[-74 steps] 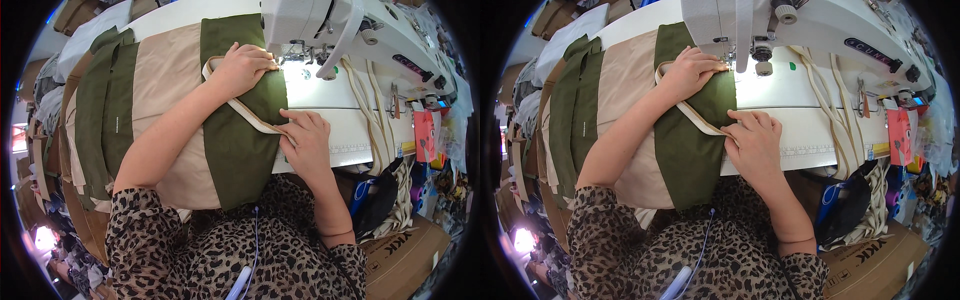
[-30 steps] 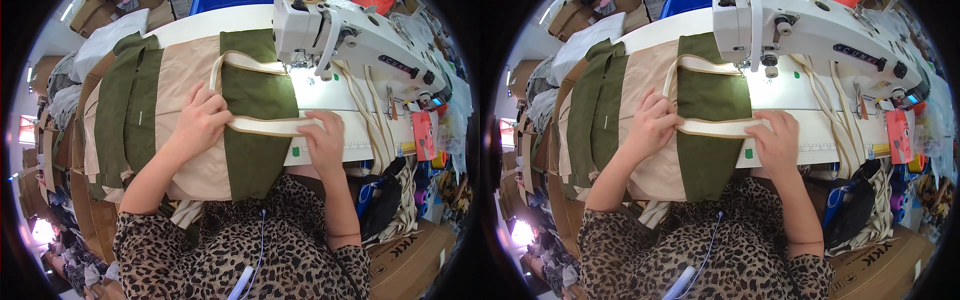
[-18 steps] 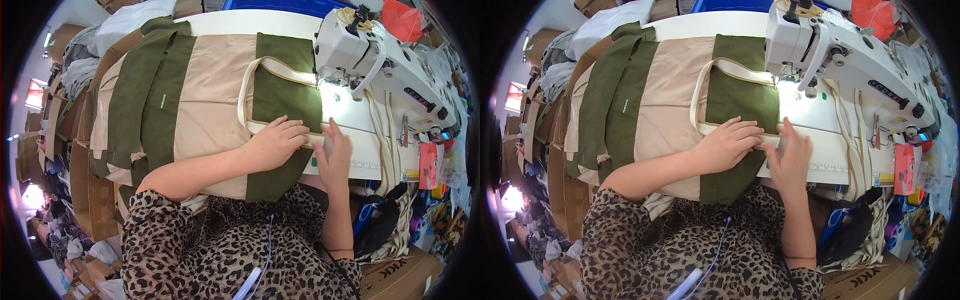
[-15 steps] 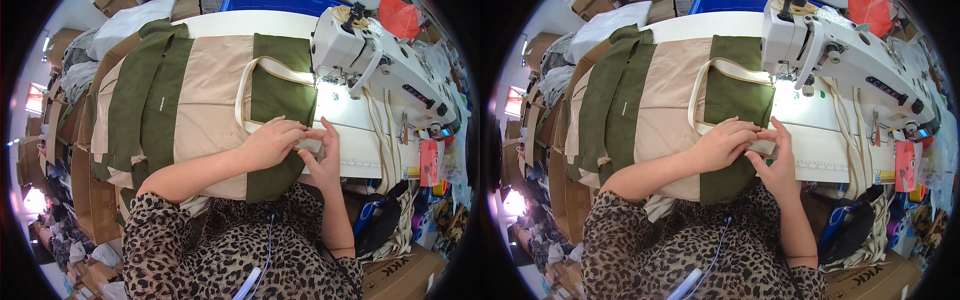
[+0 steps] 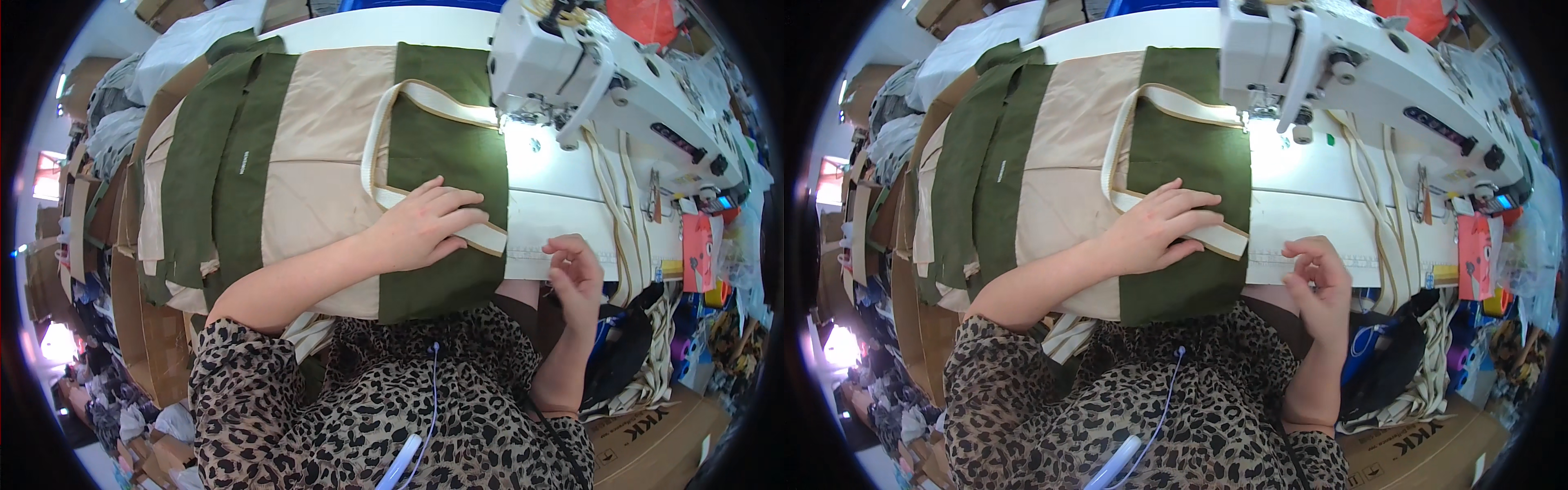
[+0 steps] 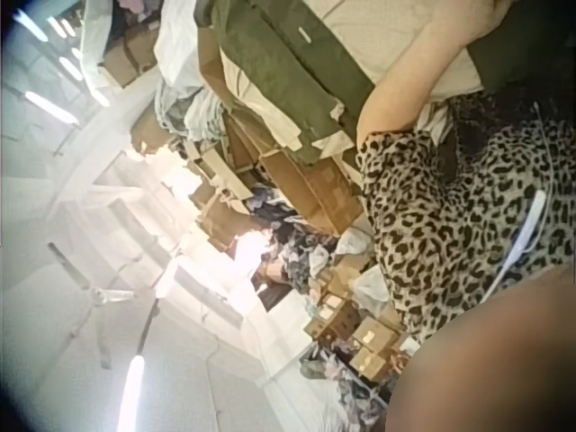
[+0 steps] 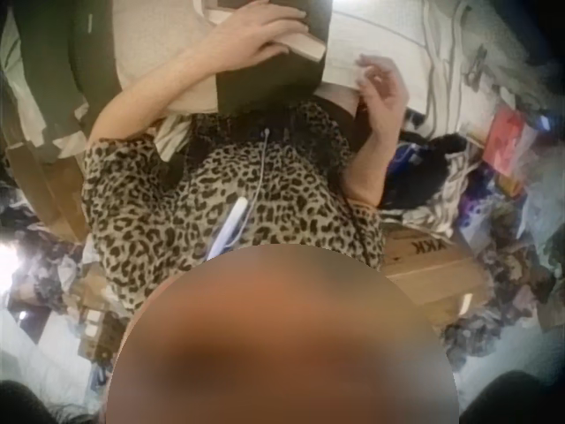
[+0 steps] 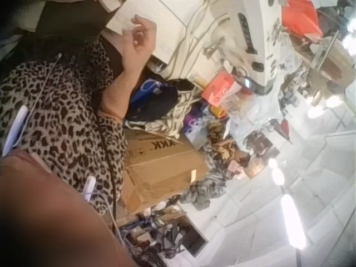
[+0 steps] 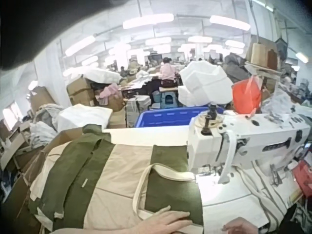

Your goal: Sewing fabric handles onto a canvas tote bag using an industrial sewing machine.

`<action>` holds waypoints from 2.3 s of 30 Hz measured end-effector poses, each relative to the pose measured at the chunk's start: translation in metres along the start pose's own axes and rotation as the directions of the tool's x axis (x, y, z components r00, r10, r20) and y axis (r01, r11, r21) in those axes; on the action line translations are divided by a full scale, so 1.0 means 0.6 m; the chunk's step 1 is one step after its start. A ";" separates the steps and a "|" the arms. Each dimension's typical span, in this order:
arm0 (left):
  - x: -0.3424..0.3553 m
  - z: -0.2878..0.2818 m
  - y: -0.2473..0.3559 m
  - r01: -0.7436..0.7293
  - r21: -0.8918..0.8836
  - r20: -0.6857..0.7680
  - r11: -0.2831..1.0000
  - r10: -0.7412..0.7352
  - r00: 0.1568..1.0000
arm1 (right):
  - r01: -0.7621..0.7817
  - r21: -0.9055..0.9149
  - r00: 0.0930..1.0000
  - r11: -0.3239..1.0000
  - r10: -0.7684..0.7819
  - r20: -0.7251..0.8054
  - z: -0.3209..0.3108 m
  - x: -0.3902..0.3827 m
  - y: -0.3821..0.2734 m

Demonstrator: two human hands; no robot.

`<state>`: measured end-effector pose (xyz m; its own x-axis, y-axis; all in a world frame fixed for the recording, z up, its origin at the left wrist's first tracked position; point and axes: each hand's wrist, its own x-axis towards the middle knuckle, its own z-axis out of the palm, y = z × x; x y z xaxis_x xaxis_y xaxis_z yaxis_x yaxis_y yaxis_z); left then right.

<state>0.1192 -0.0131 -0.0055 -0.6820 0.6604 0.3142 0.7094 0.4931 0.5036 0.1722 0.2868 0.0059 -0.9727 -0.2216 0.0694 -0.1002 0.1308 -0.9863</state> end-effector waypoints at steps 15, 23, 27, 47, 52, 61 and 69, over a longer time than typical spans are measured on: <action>0.012 0.029 0.039 -0.003 0.386 -0.015 0.923 0.009 1.000 | 0.349 -0.823 0.930 0.448 -0.276 0.245 0.069 -0.024 0.037; 0.023 0.067 0.066 0.012 0.393 -0.032 0.920 0.000 0.999 | 0.313 -0.850 0.918 0.424 -0.363 0.158 0.074 -0.030 0.048; 0.010 0.069 0.066 0.069 0.340 -0.096 0.938 -0.039 0.995 | 0.314 -0.841 0.918 0.441 -0.367 0.150 0.084 -0.027 0.049; 0.027 0.054 0.041 0.008 0.171 -0.118 0.985 0.012 0.993 | 0.339 -0.792 0.883 0.507 -0.463 0.082 0.081 -0.029 0.066; 0.027 0.055 0.043 0.004 0.176 -0.111 0.984 0.016 0.994 | 0.335 -0.792 0.886 0.511 -0.456 0.081 0.081 -0.029 0.066; 0.027 0.054 0.045 -0.008 0.190 -0.121 0.982 0.032 0.992 | 0.336 -0.783 0.888 0.524 -0.453 0.078 0.082 -0.029 0.061; 0.026 0.057 0.046 0.018 0.210 -0.123 0.978 0.008 0.992 | 0.344 -0.781 0.888 0.521 -0.450 0.091 0.079 -0.029 0.063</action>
<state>0.1343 0.0303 -0.0141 -0.6929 0.5898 0.4148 0.7186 0.6127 0.3289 0.1952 0.2499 -0.0399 -0.7999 -0.3433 0.4923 -0.5504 0.7466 -0.3736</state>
